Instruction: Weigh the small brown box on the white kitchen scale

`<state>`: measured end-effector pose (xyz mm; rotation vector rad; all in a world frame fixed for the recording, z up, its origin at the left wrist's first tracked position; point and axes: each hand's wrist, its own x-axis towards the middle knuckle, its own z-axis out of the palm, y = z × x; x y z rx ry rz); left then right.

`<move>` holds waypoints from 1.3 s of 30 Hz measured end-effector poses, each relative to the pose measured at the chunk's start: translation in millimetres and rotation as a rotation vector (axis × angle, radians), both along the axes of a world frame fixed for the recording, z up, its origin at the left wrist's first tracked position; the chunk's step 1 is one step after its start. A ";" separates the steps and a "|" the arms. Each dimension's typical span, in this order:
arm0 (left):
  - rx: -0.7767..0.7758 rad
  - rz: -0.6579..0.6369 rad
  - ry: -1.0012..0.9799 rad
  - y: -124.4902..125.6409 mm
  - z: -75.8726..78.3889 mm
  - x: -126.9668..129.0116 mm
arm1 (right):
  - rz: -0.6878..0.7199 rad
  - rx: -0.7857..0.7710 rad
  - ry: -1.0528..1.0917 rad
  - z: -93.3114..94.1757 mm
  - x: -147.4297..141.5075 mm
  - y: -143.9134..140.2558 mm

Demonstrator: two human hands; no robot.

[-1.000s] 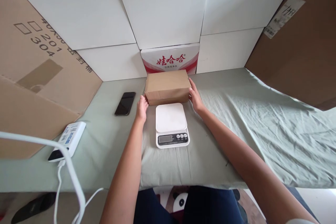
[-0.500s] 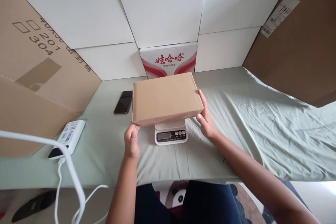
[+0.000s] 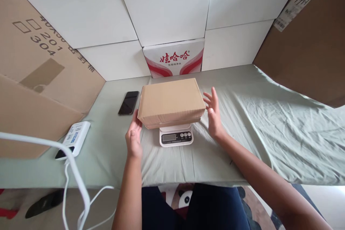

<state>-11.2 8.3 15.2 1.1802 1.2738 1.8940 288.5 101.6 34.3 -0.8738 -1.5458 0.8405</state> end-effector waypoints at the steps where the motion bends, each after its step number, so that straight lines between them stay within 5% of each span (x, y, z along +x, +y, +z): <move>1: 0.027 0.002 -0.009 0.6 3.0 0.3 | -0.025 -0.004 0.018 -0.7 3.3 3.5; 6: 0.044 -0.002 -0.018 2.7 9.0 1.8 | -0.039 -0.042 0.037 -0.7 10.4 12.3; 13: -0.084 0.000 -0.043 0.3 -1.8 7.9 | 0.110 -0.054 0.042 4.2 -5.4 -10.7; 17: -0.080 -0.027 -0.062 1.1 7.5 15.4 | 0.117 -0.022 0.026 6.7 -13.5 -14.7; 23: 0.040 -0.042 -0.067 73.3 35.3 11.9 | 0.036 0.140 -0.026 26.8 -28.5 46.4; 28: -0.063 -0.056 -0.146 140.9 17.3 8.7 | 0.015 0.098 0.006 13.2 -38.7 97.8; 33: -0.098 -0.099 -0.189 150.9 -6.1 13.1 | -0.011 0.024 0.034 -10.4 -37.7 105.7; 39: -0.124 0.014 -0.236 146.2 -1.4 -12.8 | -0.019 -0.208 0.161 -25.2 -13.0 132.2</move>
